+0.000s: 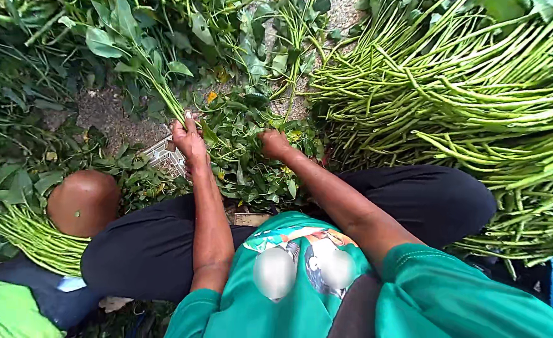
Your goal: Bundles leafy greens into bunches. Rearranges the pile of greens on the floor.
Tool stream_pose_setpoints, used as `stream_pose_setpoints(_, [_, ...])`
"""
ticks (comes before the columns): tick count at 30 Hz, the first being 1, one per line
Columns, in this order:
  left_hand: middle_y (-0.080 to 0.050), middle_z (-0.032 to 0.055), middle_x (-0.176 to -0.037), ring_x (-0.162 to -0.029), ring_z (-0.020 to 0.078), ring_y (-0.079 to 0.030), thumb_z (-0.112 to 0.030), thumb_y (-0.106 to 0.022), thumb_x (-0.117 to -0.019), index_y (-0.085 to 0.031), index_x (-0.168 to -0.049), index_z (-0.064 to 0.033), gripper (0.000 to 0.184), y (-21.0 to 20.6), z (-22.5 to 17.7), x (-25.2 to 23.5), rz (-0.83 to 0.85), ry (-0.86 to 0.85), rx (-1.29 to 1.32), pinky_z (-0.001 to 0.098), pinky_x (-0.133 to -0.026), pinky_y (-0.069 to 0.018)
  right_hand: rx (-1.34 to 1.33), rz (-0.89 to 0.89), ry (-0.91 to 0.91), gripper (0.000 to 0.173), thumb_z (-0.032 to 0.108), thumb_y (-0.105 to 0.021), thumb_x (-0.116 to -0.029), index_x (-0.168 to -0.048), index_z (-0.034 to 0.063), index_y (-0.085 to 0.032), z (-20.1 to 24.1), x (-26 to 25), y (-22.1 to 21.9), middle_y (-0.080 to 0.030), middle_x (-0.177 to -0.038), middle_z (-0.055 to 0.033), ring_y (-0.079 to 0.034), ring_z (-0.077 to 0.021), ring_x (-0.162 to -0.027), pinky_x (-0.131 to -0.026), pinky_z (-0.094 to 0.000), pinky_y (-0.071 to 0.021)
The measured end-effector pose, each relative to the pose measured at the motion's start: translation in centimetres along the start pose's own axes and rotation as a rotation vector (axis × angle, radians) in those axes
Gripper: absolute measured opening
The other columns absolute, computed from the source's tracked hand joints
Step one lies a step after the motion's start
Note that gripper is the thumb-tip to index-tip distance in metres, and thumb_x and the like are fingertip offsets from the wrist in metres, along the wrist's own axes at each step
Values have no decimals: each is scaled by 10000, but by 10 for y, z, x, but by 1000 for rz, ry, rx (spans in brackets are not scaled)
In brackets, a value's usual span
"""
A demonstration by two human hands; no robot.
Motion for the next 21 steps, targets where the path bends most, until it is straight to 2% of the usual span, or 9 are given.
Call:
stream_pose_setpoints(3, [-687, 39, -823, -553, 65, -590, -169, -520, -1089, -607, -1073, -11, 181, -8, 2, 3, 2, 71, 18, 190, -470, -471, -310, -49, 326, 560, 220, -773, -923, -1420, 41, -585, 59, 8, 26, -618, -1403, -179, -608, -329, -1275, -1099, -527, -472])
stream_pose_setpoints(4, [-686, 40, -805, -541, 67, -591, -175, -509, -1095, -601, -1081, -12, 188, -8, 2, 5, 0, 92, 33, 191, -462, -470, -408, -28, 399, 570, 174, -771, -923, -1427, 11, -561, 78, 15, 27, -636, -1377, -184, -638, -309, -1234, -1080, -490, -498])
stream_pose_setpoints(8, [-670, -23, -903, -620, 39, -578, -359, -448, -1111, -580, -1245, -127, 299, -3, 4, 21, 91, 193, 55, 183, -557, -491, -667, -322, 364, 281, 69, -642, -996, -1243, -65, -639, 99, 32, 35, -742, -954, -176, -750, -248, -785, -774, -431, -643])
stream_pose_setpoints(12, [-687, 18, -910, -613, 56, -593, -273, -496, -1100, -621, -1174, -97, 229, -22, 20, 20, 129, 293, 216, 183, -533, -496, -551, -430, 406, 256, 106, -600, -1035, -1241, -41, -639, 106, 35, 54, -740, -951, -185, -728, -272, -683, -685, -457, -633])
stream_pose_setpoints(14, [-708, 44, -918, -614, 73, -608, -213, -435, -1116, -624, -1167, -57, 250, -30, 21, 20, 140, 307, 270, 196, -530, -499, -456, -503, 498, 204, 90, -599, -1021, -1160, -34, -684, 110, 38, 60, -741, -890, -189, -728, -304, -695, -700, -506, -614])
stream_pose_setpoints(16, [-695, 46, -904, -610, 74, -610, -146, -382, -1120, -599, -1148, -39, 243, -26, 15, 17, 73, 257, 287, 194, -511, -495, -425, -532, 619, 143, 24, -611, -994, -1064, -47, -714, 117, 43, 60, -735, -856, -169, -725, -278, -722, -718, -479, -612])
stream_pose_setpoints(17, [-685, 43, -867, -594, 71, -610, -136, -392, -1119, -591, -1131, -32, 225, -20, 10, 14, 8, 206, 275, 191, -498, -500, -413, -504, 679, 123, 2, -634, -980, -1043, -53, -724, 120, 42, 58, -745, -918, -162, -734, -265, -807, -790, -460, -611])
stream_pose_setpoints(19, [-631, 48, -869, -638, 97, -603, -128, -385, -1117, -569, -1176, -4, 230, 0, -1, 4, -95, 97, 220, 234, -560, -524, -340, -434, 705, 106, 30, -697, -945, -1012, -26, -756, 113, 29, 55, -723, -1214, -170, -709, -297, -1099, -978, -495, -557])
stream_pose_setpoints(21, [-615, 41, -823, -630, 94, -599, -140, -370, -1127, -568, -1182, 10, 255, 20, -10, 0, -199, 21, 143, 225, -548, -503, -302, -400, 489, 160, 113, -713, -951, -1034, -14, -761, 72, 2, 60, -628, -1398, -193, -624, -340, -1266, -1070, -547, -488])
Point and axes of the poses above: each hand's wrist, its own x-axis away from the middle knuckle, its own y-axis out of the back of the hand, z = x × y, the point moved 9 cm from there along -x, towards the middle knuckle
